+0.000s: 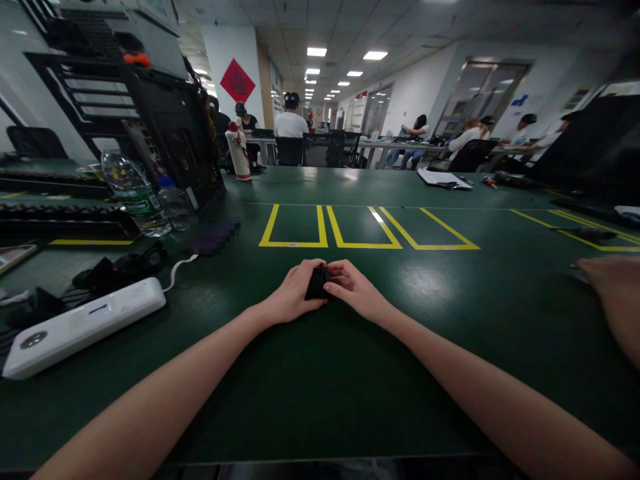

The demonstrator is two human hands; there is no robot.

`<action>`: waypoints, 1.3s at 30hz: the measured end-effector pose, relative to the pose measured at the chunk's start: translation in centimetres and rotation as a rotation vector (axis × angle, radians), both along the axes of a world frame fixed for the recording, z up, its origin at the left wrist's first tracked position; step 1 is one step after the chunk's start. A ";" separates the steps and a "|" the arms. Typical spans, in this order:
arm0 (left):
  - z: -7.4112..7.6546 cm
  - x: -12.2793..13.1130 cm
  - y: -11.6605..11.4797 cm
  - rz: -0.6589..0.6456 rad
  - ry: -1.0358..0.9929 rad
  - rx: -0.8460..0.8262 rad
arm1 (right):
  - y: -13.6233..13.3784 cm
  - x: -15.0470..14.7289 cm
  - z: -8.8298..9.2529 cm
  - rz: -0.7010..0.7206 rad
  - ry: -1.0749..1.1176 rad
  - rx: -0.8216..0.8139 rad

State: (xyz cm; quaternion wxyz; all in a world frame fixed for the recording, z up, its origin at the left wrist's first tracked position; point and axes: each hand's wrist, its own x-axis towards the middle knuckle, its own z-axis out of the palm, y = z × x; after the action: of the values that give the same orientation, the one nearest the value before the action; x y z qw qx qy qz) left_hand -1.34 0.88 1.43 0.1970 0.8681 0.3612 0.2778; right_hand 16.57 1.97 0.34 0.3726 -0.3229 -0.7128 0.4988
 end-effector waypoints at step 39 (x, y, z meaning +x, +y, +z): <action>-0.9 0.3 0.5 0.020 0.011 0.005 | -0.2 0.5 -0.4 0.069 -0.023 0.048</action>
State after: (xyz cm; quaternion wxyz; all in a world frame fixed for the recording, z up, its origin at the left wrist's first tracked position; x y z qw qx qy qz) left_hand -1.07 1.42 0.53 0.1900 0.8664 0.3704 0.2757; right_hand 17.06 1.78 -0.04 0.3546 -0.2950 -0.7396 0.4901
